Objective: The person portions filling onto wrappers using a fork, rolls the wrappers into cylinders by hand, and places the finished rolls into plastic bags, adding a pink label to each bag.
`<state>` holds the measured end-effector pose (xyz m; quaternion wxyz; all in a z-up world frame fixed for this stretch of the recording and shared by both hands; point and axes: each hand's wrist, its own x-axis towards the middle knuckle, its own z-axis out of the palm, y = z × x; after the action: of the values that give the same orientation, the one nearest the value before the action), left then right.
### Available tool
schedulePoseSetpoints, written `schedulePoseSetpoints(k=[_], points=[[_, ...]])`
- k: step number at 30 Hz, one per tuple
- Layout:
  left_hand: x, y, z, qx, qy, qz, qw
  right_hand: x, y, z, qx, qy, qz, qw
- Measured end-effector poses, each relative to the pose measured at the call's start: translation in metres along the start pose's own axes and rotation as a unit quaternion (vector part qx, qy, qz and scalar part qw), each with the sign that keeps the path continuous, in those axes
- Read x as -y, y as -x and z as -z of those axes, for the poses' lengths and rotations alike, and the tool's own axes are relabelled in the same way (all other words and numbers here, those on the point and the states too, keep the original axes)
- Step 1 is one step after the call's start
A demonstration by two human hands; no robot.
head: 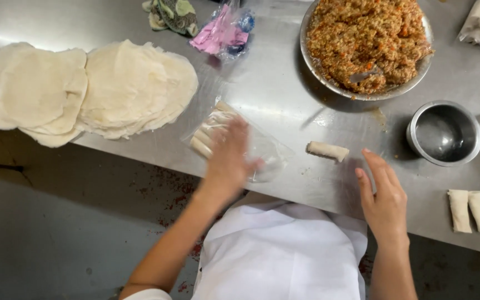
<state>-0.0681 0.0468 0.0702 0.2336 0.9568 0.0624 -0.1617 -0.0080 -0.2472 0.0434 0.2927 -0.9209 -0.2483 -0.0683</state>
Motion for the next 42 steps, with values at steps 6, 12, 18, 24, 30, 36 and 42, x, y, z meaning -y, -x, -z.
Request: schedulePoseSetpoints(k=[6, 12, 18, 24, 30, 36, 42], points=[[-0.078, 0.015, -0.114, 0.106, 0.228, -0.502, 0.828, -0.013, 0.021, 0.0, -0.091, 0.025, -0.011, 0.995], [-0.085, -0.02, -0.098, -0.095, 0.191, -0.428, 0.878, -0.05, 0.049, 0.024, -0.162, 0.048, -0.042, 0.985], [-0.093, -0.077, -0.062, -0.16, 0.033, -0.347, 0.923, -0.078, 0.085, 0.077, -0.278, 0.088, -0.092, 0.952], [-0.089, -0.092, -0.055, -0.026, -0.096, -0.258, 0.961, -0.104, 0.12, 0.1, -0.281, 0.121, -0.19, 0.933], [-0.142, -0.08, -0.055, 0.002, 0.191, -0.195, 0.962, -0.107, 0.095, 0.066, -0.187, 0.194, -0.164, 0.949], [-0.191, -0.083, -0.087, 0.121, 0.454, -0.064, 0.88, -0.105, 0.088, 0.07, -0.15, 0.102, -0.259, 0.949], [-0.203, -0.081, -0.128, 0.173, 0.593, -0.044, 0.785, -0.097, 0.081, 0.069, -0.153, -0.008, -0.274, 0.949]])
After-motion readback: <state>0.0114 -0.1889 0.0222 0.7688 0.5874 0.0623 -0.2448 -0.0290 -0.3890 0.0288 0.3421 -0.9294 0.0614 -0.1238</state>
